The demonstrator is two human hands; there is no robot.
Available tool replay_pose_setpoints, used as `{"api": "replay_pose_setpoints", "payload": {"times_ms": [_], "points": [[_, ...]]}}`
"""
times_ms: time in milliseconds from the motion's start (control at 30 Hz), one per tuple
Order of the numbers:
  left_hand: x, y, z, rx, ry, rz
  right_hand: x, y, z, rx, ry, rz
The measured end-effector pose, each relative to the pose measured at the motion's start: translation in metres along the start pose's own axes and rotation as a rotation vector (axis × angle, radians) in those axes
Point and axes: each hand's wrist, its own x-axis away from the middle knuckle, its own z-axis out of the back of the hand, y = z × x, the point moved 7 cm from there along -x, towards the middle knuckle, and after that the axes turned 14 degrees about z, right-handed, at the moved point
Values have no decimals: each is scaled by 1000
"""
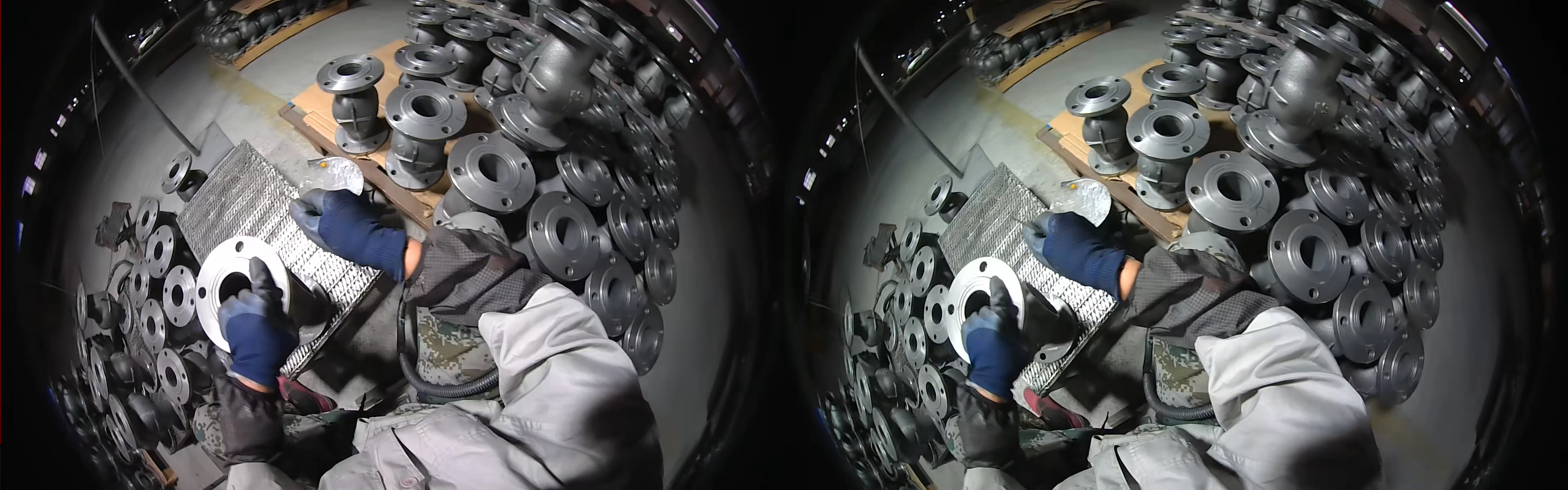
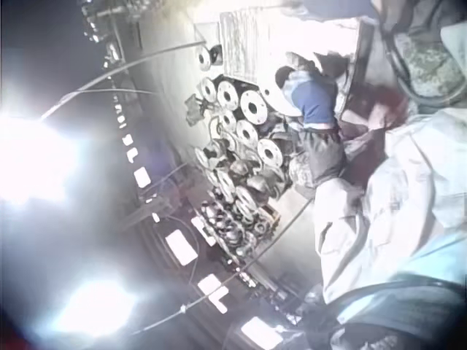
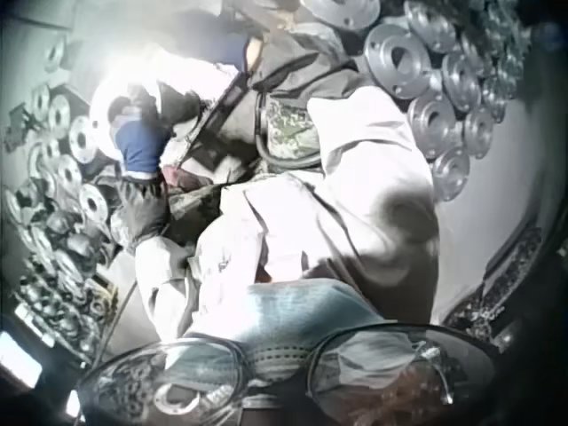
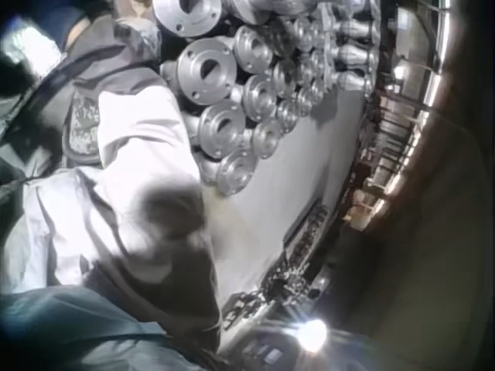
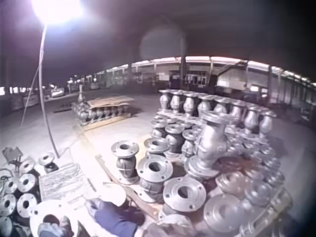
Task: The worker inspects metal valve castings and uses a manual scraper and a powered die grinder to deburr and smooth the edges.
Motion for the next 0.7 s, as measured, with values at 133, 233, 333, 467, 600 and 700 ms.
{"api": "replay_pose_setpoints", "payload": {"times_ms": [133,233,333,467,600,700], "points": [[9,6,8,65,2,11,-5,-14,-14,11,64,365],[-5,0,31,490,-38,-100,-3,23,-32,-377,-115,-133],[-5,-40,35,1074,-56,-25,-2,4,-38,-481,-123,-233],[2,-134,-7,1517,206,532,4,-1,-43,-522,-151,-335],[27,-155,-76,1776,-294,774,3,-2,-65,-607,-183,-236],[21,-146,-106,1650,-207,456,0,-21,-57,-442,-228,-90]]}}
